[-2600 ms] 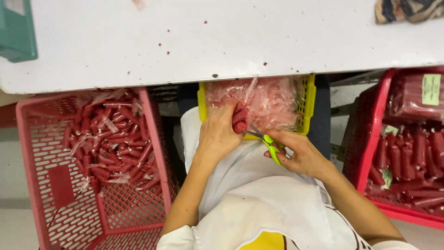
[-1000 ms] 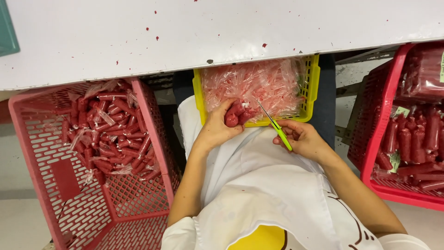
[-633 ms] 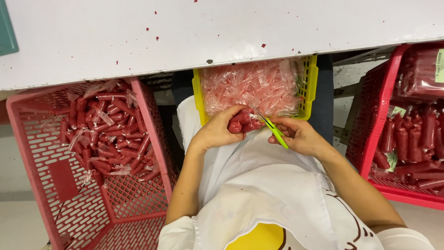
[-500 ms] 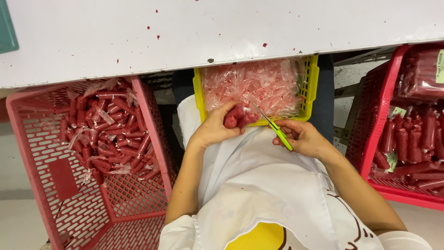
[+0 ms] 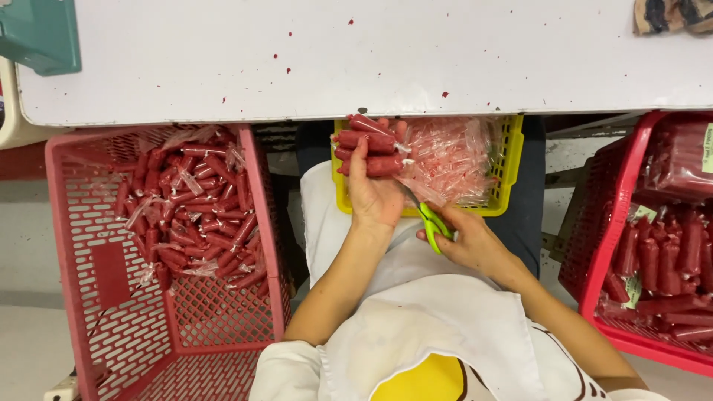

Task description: The person is using scissors to cut the plastic strings connecting small sausages and then placing the separated sausages into a pink basket.

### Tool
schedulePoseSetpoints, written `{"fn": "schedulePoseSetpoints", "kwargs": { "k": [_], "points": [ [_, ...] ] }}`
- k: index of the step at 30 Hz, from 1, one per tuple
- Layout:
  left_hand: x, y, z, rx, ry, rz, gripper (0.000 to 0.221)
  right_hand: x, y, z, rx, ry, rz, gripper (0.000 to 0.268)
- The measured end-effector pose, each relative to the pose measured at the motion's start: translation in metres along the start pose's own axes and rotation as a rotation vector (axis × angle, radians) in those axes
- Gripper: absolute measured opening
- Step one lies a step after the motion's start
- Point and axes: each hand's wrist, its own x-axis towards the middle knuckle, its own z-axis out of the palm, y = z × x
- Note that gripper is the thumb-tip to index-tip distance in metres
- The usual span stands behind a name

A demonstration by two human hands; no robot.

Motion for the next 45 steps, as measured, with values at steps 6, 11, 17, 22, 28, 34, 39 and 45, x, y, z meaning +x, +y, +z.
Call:
{"fn": "schedulePoseSetpoints", "kwargs": {
  "k": [6, 11, 17, 22, 28, 34, 39, 45],
  "points": [
    [-0.002, -0.005, -0.003, -0.053, -0.013, -0.053, 0.056, 0.003, 0.049, 0.019, 0.488, 0.032, 0.115, 0.058],
    [-0.009, -0.004, 0.005, -0.076, -0.031, -0.047, 0.048, -0.005, 0.022, 0.013, 0.776, -0.012, 0.165, 0.044],
    [0.013, -0.011, -0.021, 0.362, 0.056, 0.269, 0.046, -0.012, 0.021, -0.003, 0.931, 0.068, 0.084, 0.042],
    [-0.016, -0.056, 0.008, 0.941, -0.007, -0.042, 0.043, -0.02, 0.016, -0.035, 0.495, 0.458, -0.155, 0.094],
    [-0.08, -0.145, 0.084, 1.675, -1.031, -0.613, 0.095, -0.052, 0.043, -0.102, 0.925, 0.807, -0.422, 0.068],
    [-0.067, -0.169, 0.034, 1.457, -1.247, -0.769, 0.064, -0.168, 0.008, -0.195, 1.398, 0.87, -0.514, 0.05],
    [-0.025, -0.137, 0.008, 1.704, -1.141, -0.628, 0.042, -0.267, 0.092, -0.25, 0.389, 1.347, -0.322, 0.05],
    [0.003, -0.067, 0.013, 1.696, -0.828, -0.511, 0.034, -0.305, 0.123, -0.295, -0.845, 1.229, 0.253, 0.063]
  ]
}}
